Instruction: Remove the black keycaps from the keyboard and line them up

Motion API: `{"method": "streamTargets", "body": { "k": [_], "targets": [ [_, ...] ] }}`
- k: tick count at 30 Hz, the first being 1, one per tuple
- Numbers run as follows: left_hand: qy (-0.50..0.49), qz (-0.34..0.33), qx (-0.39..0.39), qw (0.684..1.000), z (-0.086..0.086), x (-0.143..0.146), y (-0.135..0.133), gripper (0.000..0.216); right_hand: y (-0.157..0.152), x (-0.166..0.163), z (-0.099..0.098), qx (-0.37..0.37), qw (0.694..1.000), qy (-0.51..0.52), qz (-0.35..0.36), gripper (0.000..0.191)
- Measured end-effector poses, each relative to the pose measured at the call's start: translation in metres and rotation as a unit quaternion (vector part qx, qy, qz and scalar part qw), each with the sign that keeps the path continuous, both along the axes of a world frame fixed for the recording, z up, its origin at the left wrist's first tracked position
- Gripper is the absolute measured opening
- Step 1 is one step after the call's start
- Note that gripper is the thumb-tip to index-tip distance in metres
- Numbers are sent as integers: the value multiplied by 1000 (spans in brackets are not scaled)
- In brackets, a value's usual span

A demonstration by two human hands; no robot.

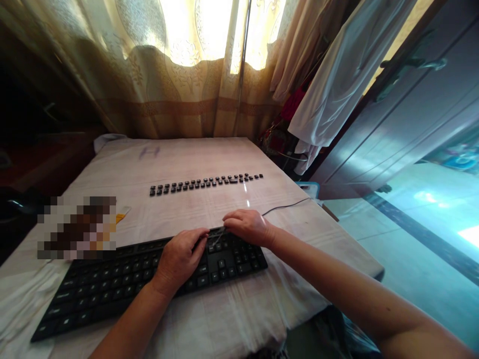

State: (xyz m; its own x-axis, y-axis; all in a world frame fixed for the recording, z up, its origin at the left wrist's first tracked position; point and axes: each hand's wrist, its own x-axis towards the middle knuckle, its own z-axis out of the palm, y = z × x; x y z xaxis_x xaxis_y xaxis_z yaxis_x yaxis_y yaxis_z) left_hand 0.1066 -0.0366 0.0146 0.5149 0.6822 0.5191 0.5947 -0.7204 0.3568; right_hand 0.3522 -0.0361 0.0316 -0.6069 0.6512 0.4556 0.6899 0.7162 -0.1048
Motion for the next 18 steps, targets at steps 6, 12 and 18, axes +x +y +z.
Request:
{"method": "streamTargets", "body": {
  "k": [6,12,18],
  "targets": [
    [7,-3,4,1000,2,0,0,27,-18,14,-8,-219,864,417,-175,19],
    [7,-6,9,1000,-1,-1,1,26,-24,26,-17,-320,719,595,-164,45],
    [5,-6,-4,1000,-1,-1,1,26,-25,30,-22,-355,725,559,-189,30]
  ]
}}
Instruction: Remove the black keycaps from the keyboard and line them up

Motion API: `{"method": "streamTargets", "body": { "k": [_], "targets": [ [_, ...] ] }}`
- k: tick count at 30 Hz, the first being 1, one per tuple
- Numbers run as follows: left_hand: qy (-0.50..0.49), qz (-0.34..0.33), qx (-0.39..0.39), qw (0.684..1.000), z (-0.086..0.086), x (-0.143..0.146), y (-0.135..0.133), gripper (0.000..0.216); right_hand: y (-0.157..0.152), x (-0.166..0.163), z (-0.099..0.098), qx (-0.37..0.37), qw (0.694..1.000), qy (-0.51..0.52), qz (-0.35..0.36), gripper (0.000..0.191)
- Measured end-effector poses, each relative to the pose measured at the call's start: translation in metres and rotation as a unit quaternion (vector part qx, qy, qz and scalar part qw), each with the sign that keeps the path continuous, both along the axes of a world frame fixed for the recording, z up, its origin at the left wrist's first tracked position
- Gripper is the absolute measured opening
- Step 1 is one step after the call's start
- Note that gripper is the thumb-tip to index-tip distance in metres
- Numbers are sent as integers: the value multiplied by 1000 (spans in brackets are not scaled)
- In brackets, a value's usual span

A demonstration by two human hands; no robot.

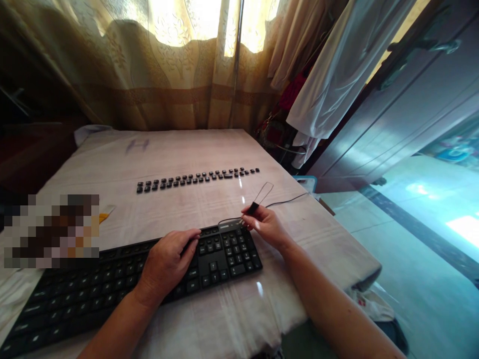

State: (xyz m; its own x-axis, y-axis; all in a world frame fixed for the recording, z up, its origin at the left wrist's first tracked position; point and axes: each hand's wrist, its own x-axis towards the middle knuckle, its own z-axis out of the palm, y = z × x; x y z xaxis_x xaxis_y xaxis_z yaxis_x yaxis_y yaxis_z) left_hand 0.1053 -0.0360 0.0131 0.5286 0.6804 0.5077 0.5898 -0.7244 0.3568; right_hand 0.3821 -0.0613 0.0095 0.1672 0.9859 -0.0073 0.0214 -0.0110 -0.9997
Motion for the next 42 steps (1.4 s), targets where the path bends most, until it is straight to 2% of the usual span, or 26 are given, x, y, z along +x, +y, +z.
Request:
{"method": "streamTargets", "body": {
  "k": [13,18,22,26,28,31,33,38,40,42],
  "targets": [
    [9,3,-12,1000,2,0,-1,28,-2,11,-2,2,994,-99,43,21],
    [13,-1,-8,1000,4,1,-2,27,-4,15,13,47,971,-212,101,9],
    [13,1,-20,1000,5,1,-2,27,0,18,27,51,953,-253,161,7],
    [15,1,-21,1000,5,1,-2,28,5,19,28,50,948,-253,187,5],
    [16,0,-15,1000,5,1,-2,27,6,20,22,45,957,-212,194,5],
    [19,-1,-8,1000,5,1,-1,27,6,21,11,34,974,-133,181,14],
    [21,-1,-5,1000,5,1,-1,27,3,21,8,38,976,-136,167,15],
    [20,-2,-2,1000,5,2,-1,27,0,16,25,72,943,-286,155,5],
    [20,-4,4,1000,5,2,-1,27,2,14,30,86,923,-334,172,6],
    [22,-5,10,1000,5,2,-1,26,4,14,30,92,915,-336,202,5]
  ]
}}
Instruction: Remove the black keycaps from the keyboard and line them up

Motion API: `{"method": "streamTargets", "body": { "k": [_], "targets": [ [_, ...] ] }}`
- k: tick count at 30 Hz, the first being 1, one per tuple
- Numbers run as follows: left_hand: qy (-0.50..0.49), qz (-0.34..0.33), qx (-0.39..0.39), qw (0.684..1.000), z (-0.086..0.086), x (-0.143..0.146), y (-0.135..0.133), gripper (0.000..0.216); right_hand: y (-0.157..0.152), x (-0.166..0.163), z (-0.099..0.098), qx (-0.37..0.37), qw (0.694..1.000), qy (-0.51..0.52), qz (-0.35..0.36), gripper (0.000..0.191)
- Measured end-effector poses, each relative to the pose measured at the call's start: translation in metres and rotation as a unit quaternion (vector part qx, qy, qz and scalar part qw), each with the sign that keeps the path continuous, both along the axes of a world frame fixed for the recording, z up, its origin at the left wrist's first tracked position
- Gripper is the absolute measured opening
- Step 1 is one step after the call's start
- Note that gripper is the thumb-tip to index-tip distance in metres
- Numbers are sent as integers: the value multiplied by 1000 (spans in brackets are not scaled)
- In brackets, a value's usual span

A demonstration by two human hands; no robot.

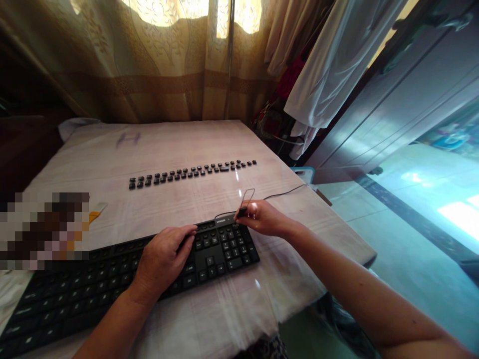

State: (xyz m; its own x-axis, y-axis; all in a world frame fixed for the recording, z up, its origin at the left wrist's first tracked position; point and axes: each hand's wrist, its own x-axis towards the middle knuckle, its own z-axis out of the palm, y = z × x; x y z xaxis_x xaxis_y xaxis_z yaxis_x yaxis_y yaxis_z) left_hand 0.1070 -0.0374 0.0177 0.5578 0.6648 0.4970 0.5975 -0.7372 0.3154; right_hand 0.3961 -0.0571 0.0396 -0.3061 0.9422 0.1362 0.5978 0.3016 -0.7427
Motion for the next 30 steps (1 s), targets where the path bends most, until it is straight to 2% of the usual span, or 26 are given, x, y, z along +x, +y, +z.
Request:
{"method": "streamTargets", "body": {
  "k": [5,13,20,26,30],
  "targets": [
    [1,-6,7,1000,0,0,0,26,1,1,-11,-26,997,76,2,6],
    [8,-10,13,1000,-1,-1,0,25,-6,-3,-6,48,997,-58,13,5],
    [6,-12,10,1000,-1,0,0,24,-20,-8,-19,42,997,-28,-55,7],
    [7,-7,9,1000,-1,0,0,25,-18,-9,-16,99,991,-90,-18,9],
    [7,-6,11,1000,-1,0,0,25,-17,-9,-14,123,990,-75,-13,9]
  ]
}}
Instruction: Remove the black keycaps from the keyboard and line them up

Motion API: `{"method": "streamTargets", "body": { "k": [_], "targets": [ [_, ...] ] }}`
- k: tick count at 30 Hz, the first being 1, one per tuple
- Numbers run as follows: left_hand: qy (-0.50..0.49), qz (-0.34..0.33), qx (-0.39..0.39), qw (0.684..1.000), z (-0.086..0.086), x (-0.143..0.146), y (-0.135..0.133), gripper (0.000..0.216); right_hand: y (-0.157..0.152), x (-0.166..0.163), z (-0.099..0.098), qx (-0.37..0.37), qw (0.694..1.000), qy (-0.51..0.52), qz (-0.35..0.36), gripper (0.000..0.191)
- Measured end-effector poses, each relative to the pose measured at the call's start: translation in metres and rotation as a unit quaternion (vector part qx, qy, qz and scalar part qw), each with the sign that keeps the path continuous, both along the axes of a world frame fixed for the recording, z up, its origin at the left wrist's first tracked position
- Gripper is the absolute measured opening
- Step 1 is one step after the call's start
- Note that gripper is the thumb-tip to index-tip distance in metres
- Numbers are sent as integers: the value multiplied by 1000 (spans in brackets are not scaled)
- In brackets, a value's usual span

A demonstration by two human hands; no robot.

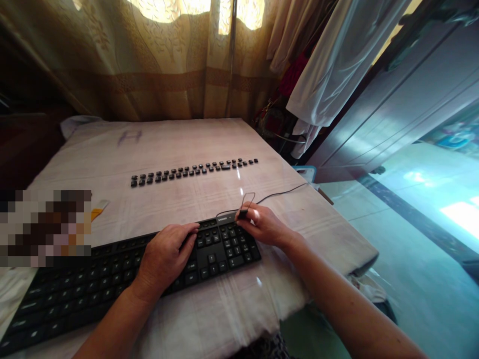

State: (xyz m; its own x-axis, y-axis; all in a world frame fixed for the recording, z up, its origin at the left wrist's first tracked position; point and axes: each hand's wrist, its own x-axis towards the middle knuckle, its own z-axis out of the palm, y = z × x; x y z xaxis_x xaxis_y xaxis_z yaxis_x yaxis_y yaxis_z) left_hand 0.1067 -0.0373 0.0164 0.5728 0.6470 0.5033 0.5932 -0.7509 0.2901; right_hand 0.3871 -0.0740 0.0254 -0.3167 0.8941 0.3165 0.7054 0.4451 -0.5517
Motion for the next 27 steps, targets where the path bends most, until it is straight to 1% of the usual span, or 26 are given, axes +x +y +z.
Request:
{"method": "streamTargets", "body": {
  "k": [4,11,14,19,25,27],
  "targets": [
    [0,-2,-1,1000,0,0,0,25,-2,-1,-4,-3,999,43,-16,8],
    [-2,1,-14,1000,-1,-1,-1,24,-2,1,-11,-17,992,126,-6,12],
    [1,1,-16,1000,-1,-1,-1,24,-2,2,-13,-18,992,124,-16,11],
    [6,0,-11,1000,0,0,-1,25,-3,1,-12,-5,995,95,-13,13],
    [4,-1,-16,1000,1,0,-1,25,-5,-6,-13,54,996,71,-25,15],
    [1,1,-20,1000,1,0,-1,25,-6,-8,-14,61,995,69,-30,15]
  ]
}}
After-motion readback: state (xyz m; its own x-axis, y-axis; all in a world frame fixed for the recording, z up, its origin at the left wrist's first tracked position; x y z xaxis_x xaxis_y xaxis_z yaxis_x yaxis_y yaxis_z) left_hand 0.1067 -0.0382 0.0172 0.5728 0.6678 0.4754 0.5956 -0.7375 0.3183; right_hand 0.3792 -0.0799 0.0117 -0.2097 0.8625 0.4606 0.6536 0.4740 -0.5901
